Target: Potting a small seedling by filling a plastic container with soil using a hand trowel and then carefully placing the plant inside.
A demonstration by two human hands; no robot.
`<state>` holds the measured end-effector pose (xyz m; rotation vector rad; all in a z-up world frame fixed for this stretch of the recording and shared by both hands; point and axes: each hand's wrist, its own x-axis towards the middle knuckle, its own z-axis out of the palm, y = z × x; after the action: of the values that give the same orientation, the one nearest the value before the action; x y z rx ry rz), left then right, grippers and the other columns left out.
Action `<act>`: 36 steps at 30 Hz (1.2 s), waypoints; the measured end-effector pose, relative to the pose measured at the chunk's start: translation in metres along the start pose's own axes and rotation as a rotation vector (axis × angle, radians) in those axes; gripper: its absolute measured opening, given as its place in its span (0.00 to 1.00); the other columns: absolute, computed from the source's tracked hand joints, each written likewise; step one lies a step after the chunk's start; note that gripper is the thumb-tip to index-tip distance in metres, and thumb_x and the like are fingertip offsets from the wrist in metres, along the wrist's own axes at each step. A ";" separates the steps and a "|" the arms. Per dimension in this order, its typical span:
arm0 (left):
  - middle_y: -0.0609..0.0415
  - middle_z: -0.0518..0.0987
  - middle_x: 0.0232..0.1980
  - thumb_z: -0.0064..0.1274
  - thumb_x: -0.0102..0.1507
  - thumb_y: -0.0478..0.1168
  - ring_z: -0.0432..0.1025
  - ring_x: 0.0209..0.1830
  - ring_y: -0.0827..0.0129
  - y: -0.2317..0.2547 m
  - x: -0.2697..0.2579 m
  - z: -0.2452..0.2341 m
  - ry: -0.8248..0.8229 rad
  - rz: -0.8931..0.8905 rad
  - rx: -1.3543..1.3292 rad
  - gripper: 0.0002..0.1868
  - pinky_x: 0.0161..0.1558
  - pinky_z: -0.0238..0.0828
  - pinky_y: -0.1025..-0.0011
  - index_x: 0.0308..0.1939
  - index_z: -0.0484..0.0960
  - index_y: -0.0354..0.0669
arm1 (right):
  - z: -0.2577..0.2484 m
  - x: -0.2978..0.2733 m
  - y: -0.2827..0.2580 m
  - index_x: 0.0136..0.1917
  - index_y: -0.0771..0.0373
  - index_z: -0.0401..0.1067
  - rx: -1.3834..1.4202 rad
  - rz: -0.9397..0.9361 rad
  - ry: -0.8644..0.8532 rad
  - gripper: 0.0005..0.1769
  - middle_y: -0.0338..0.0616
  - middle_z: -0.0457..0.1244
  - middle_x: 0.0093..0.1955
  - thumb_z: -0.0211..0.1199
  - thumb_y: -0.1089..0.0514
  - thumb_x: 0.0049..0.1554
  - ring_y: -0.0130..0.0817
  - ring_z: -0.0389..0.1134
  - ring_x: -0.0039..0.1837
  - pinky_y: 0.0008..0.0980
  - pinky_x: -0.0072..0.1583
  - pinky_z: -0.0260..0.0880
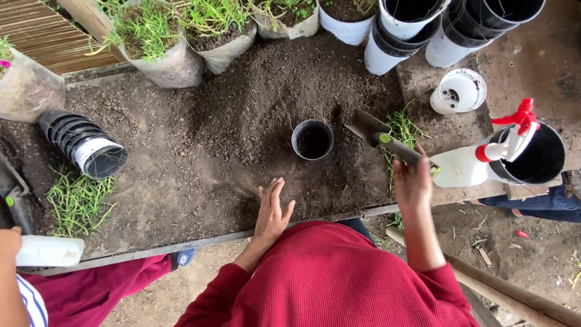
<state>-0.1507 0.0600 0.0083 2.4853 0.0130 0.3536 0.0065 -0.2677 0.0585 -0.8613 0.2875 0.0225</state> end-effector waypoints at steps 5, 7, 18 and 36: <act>0.46 0.65 0.72 0.50 0.68 0.46 0.59 0.75 0.52 0.006 0.003 -0.005 0.000 -0.024 -0.001 0.31 0.73 0.42 0.43 0.72 0.62 0.41 | 0.035 0.001 0.010 0.62 0.61 0.67 -0.263 -0.386 0.132 0.14 0.58 0.51 0.66 0.63 0.52 0.69 0.57 0.62 0.69 0.53 0.71 0.74; 0.45 0.64 0.73 0.49 0.68 0.45 0.59 0.75 0.51 0.005 0.003 -0.009 0.000 -0.039 0.004 0.30 0.73 0.41 0.44 0.72 0.62 0.40 | 0.041 0.001 0.002 0.60 0.62 0.69 -0.303 -0.448 0.169 0.12 0.57 0.52 0.63 0.65 0.55 0.68 0.59 0.63 0.68 0.55 0.68 0.78; 0.43 0.64 0.72 0.46 0.70 0.46 0.59 0.75 0.53 0.007 0.005 -0.010 0.033 -0.086 -0.001 0.29 0.77 0.33 0.36 0.71 0.60 0.37 | 0.072 -0.021 -0.065 0.49 0.53 0.68 -0.319 -0.402 0.248 0.07 0.45 0.65 0.57 0.63 0.55 0.59 0.44 0.74 0.62 0.47 0.51 0.88; 0.54 0.68 0.71 0.46 0.69 0.47 0.61 0.74 0.64 -0.007 -0.008 0.006 0.198 0.000 0.132 0.24 0.77 0.24 0.55 0.68 0.69 0.48 | 0.222 -0.017 -0.030 0.46 0.69 0.73 -1.161 -1.034 -0.568 0.14 0.54 0.67 0.37 0.74 0.57 0.57 0.48 0.72 0.38 0.48 0.41 0.78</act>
<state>-0.1567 0.0615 -0.0029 2.5694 0.1207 0.6160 0.0481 -0.1192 0.2220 -2.0102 -0.8219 -0.5706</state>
